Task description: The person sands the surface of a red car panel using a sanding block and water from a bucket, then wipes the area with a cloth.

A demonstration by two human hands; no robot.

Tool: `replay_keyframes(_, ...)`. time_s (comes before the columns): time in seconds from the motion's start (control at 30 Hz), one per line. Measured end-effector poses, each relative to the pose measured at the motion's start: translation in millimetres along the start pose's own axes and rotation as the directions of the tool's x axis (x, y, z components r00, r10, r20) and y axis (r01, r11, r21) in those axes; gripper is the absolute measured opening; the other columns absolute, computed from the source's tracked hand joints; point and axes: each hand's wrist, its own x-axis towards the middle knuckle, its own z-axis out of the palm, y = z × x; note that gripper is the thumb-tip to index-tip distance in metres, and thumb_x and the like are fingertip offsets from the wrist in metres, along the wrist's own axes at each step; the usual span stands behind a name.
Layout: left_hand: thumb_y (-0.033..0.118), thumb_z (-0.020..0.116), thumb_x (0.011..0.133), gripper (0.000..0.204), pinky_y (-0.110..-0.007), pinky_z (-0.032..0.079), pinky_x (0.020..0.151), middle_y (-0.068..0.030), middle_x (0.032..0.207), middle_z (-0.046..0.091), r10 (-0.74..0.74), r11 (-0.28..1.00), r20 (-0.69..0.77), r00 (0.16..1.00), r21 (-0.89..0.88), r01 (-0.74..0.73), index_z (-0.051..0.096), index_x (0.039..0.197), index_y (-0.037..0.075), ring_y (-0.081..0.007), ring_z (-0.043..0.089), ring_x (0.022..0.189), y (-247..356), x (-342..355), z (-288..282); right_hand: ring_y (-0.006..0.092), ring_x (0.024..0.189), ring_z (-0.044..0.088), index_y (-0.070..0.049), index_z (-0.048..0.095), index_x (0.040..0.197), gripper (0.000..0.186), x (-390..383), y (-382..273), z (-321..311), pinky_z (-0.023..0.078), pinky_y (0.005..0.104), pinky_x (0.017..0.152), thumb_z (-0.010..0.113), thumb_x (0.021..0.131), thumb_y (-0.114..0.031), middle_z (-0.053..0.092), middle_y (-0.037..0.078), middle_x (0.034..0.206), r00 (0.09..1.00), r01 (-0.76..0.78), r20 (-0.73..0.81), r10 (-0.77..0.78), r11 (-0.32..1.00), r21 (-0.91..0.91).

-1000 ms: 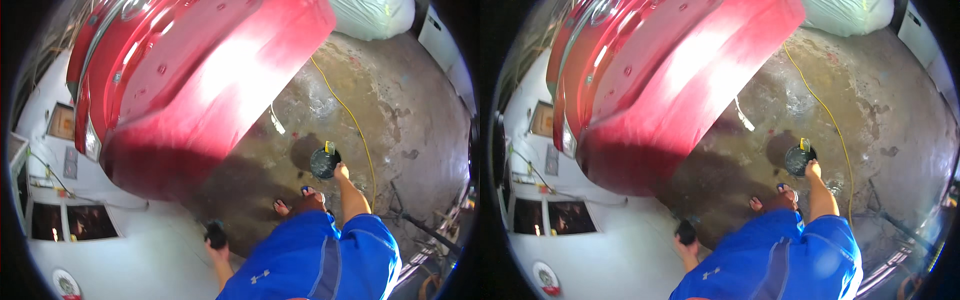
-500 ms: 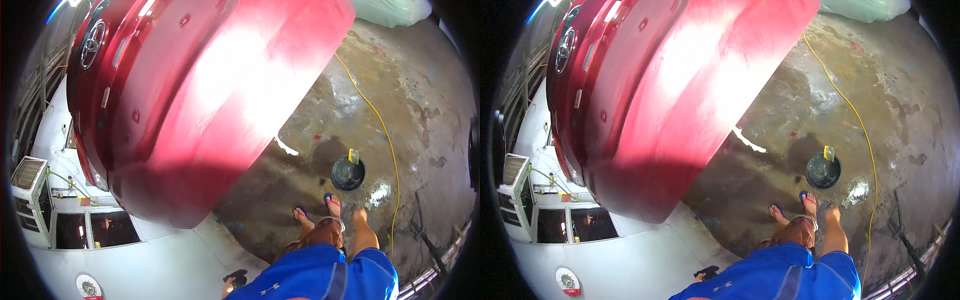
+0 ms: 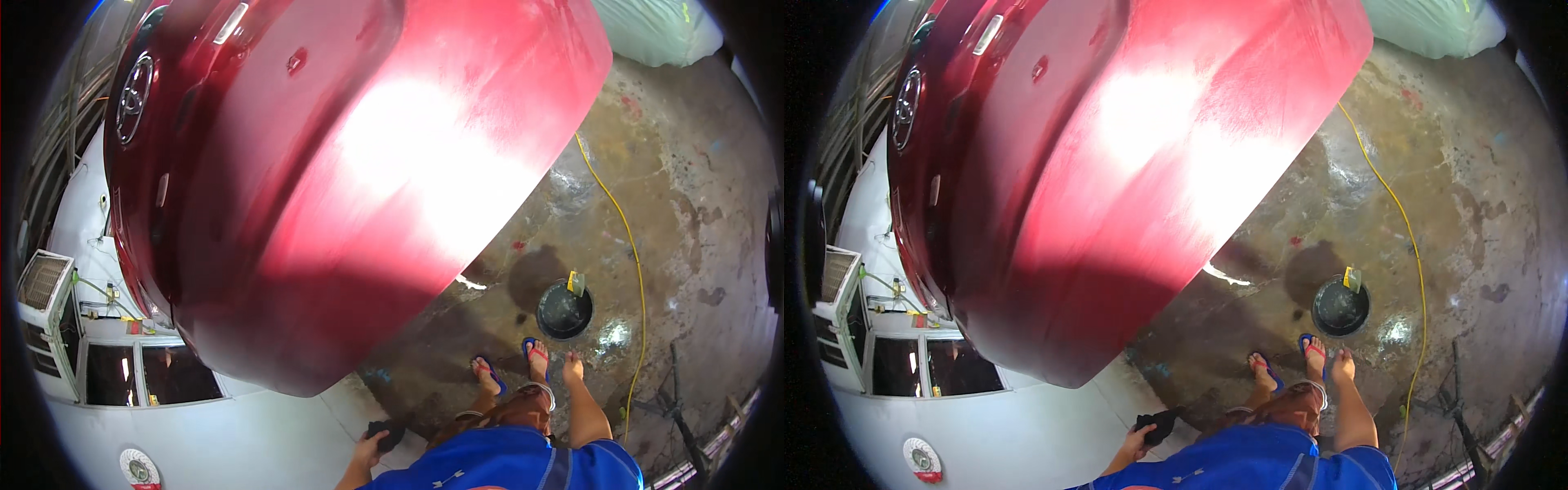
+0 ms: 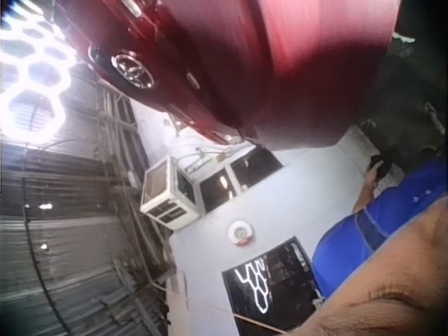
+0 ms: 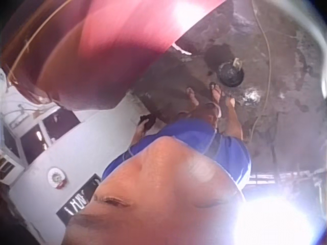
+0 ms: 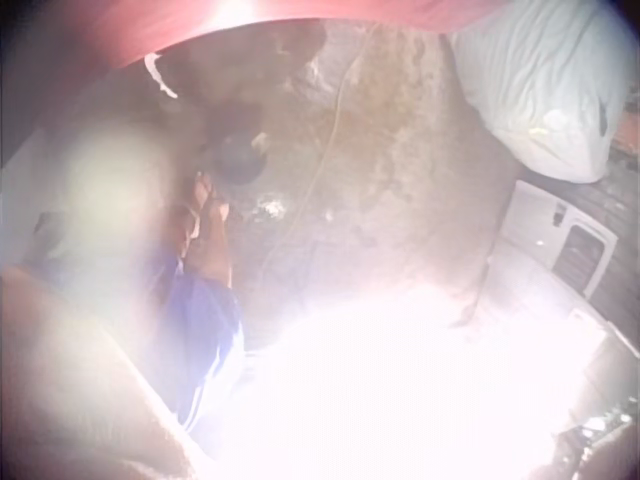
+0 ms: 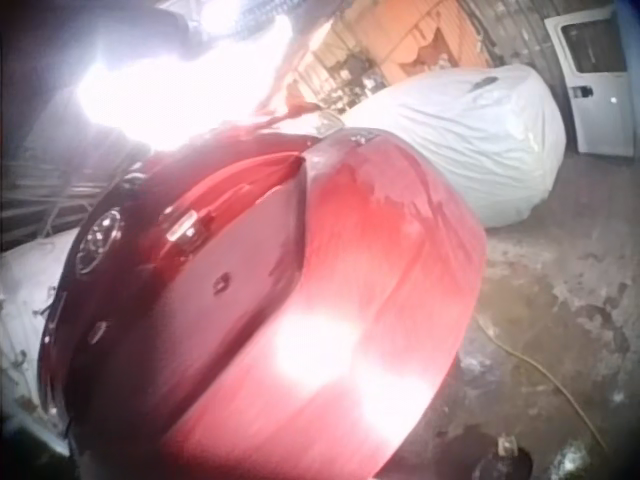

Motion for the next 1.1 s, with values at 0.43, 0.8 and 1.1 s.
replay_keyframes(0.43,0.002,0.091,0.079,0.085,-0.048,0.061,0.100,-0.0196,0.134,0.066,0.102,0.991,-0.040,0.994,-0.078,-0.105,0.045,0.151,-0.002,-0.0352,0.069,0.119,1.2,3.3,25.9,0.0446,0.136,0.061,-0.010,0.054,0.156,0.060,2.9,25.4,-1.8,0.048,0.0477,0.114,0.040,0.112,-0.048,0.065,0.026,0.145,0.999,-0.043,-0.019,0.041,0.991,-0.125)
replay_keyframes(0.8,0.005,0.083,0.087,0.075,-0.053,0.057,0.104,-0.0178,0.138,0.062,0.245,0.683,-0.106,0.964,-0.686,-0.250,0.044,0.152,0.003,-0.0334,0.063,0.126,12.2,0.2,45.0,0.0450,0.126,0.066,-0.001,0.065,0.141,0.055,30.6,0.2,-42.2,0.052,0.0513,0.104,0.043,0.113,-0.044,0.070,0.027,0.135,0.982,0.113,-0.103,-0.159,0.929,-0.352)
replay_keyframes(1.1,0.008,0.078,0.091,0.070,-0.042,0.049,0.113,-0.0141,0.145,0.058,0.572,0.405,-0.335,0.749,-0.678,-0.613,0.049,0.155,0.003,-0.0294,0.059,0.131,54.5,21.8,-88.0,0.0409,0.138,0.060,-0.004,0.060,0.149,0.062,-60.4,-95.1,92.8,0.049,0.0483,0.111,0.045,0.112,-0.052,0.065,0.024,0.147,0.981,0.176,-0.066,-0.184,0.979,-0.105)
